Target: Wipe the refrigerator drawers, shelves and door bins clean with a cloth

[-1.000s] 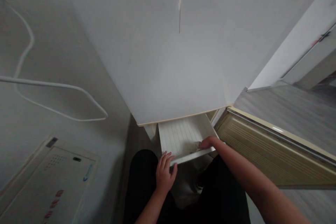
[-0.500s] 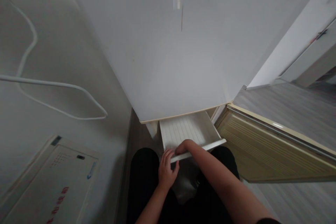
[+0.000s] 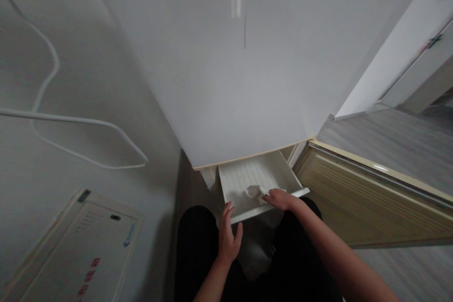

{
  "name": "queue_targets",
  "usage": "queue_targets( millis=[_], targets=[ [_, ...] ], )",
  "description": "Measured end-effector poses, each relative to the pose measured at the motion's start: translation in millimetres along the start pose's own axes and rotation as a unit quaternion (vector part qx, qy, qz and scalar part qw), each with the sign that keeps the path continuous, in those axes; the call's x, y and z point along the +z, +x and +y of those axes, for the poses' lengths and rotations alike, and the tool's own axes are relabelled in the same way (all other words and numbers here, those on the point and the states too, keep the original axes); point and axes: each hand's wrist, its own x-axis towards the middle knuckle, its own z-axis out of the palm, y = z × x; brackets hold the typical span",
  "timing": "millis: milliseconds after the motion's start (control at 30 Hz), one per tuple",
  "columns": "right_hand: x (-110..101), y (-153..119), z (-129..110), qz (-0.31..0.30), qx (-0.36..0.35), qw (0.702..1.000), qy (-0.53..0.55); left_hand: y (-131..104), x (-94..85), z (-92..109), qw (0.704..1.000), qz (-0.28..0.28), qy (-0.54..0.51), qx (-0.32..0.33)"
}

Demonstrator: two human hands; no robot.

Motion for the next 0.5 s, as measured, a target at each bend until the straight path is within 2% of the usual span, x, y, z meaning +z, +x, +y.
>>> queue_targets(
  millis=[67,100,167,233,300,333,400,500],
  targets=[
    [22,-18,-12,0.05,-0.019,0.999,0.01,2,2.3,2,0.997,0.033,-0.065,-0.034],
    [38,-25,-26,0.077,-0.06,0.995,0.013,3,2.8,4,0.992,0.062,-0.096,-0.053],
    [76,-30,-62,0.171,-0.148,0.974,0.025,7,0.6,8,0.978,0.127,-0.143,-0.082],
    [111,-25,-100,0.194,-0.21,0.957,0.048,11,-7.3,13,0.963,0.19,-0.159,-0.107],
    [134,-14,-127,0.197,-0.217,0.954,0.063,14,-19.3,15,0.946,0.252,-0.151,-0.137],
    [139,-8,-136,0.197,-0.219,0.954,0.065,16,-25.4,16,0.94,0.272,-0.143,-0.147],
    [141,1,-142,0.2,-0.217,0.953,0.062,17,-34.6,17,0.939,0.273,-0.131,-0.161],
    [137,5,-129,0.211,-0.231,0.948,0.056,17,-36.5,15,0.937,0.24,-0.134,-0.214]
  ],
)
